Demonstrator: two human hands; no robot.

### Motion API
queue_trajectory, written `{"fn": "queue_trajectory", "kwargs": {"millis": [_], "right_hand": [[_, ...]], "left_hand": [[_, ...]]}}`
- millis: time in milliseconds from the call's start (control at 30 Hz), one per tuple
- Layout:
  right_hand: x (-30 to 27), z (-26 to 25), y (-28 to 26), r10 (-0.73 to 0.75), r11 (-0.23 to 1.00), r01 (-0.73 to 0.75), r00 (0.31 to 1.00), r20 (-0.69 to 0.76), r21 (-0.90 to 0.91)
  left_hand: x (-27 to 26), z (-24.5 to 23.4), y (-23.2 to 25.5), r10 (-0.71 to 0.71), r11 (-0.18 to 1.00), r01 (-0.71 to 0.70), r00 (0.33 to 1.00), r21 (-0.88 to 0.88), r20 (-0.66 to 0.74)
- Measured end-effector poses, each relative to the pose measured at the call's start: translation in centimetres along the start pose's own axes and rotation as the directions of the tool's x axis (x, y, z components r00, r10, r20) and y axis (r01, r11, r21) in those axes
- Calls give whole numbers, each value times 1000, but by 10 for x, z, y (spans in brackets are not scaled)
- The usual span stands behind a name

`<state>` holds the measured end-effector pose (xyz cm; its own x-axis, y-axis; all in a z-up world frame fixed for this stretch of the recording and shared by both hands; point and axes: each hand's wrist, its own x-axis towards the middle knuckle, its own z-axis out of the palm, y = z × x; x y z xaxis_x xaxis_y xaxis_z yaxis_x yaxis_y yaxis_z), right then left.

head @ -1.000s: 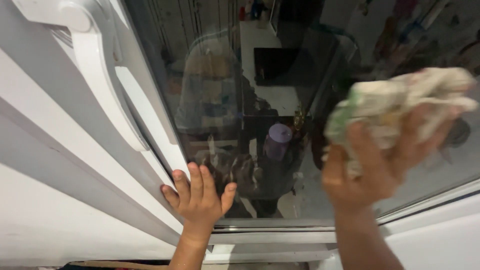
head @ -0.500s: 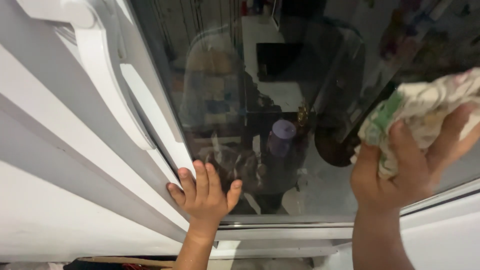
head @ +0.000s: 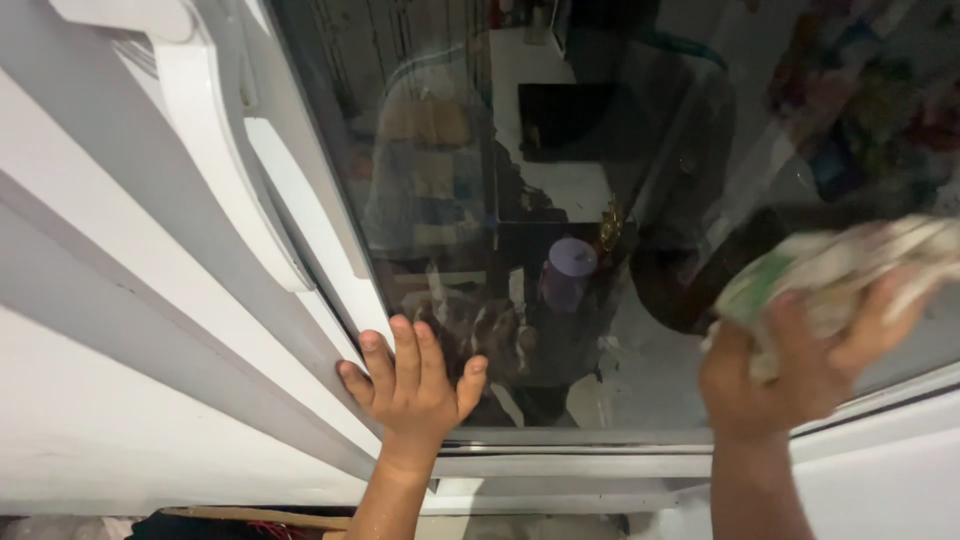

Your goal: Cleaning a glass window pane with a cloth.

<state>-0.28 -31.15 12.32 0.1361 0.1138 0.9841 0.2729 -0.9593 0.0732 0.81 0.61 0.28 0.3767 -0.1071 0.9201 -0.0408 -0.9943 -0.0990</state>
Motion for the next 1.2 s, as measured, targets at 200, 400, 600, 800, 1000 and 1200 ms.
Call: {"fn": "queue_trajectory", "kwargs": {"millis": [200, 400, 600, 800, 1000, 1200], "right_hand": [[23, 16, -17, 124, 967, -103, 989, -76, 234], [-49, 24, -38, 9, 961, -11, 1000, 11, 276], [-27, 2, -11, 96, 991, -99, 995, 29, 86], [19, 11, -23, 128, 974, -104, 985, -115, 200], [-41, 15, -24, 28, 971, -28, 1000, 1, 238], [-13, -4, 0, 97, 950, -93, 995, 1, 299]], "left_hand": [[0, -2, 3, -24, 1000, 24, 1000, -5, 0], [7, 0, -1, -11, 1000, 11, 1000, -5, -22], [6, -5, 0, -5, 1000, 5, 1000, 2, -13], [8, -7, 2, -13, 1000, 13, 1000, -2, -5], [8, -5, 3, -16, 1000, 16, 1000, 1, -16], [8, -7, 1, -18, 1000, 18, 999, 0, -37]]}}
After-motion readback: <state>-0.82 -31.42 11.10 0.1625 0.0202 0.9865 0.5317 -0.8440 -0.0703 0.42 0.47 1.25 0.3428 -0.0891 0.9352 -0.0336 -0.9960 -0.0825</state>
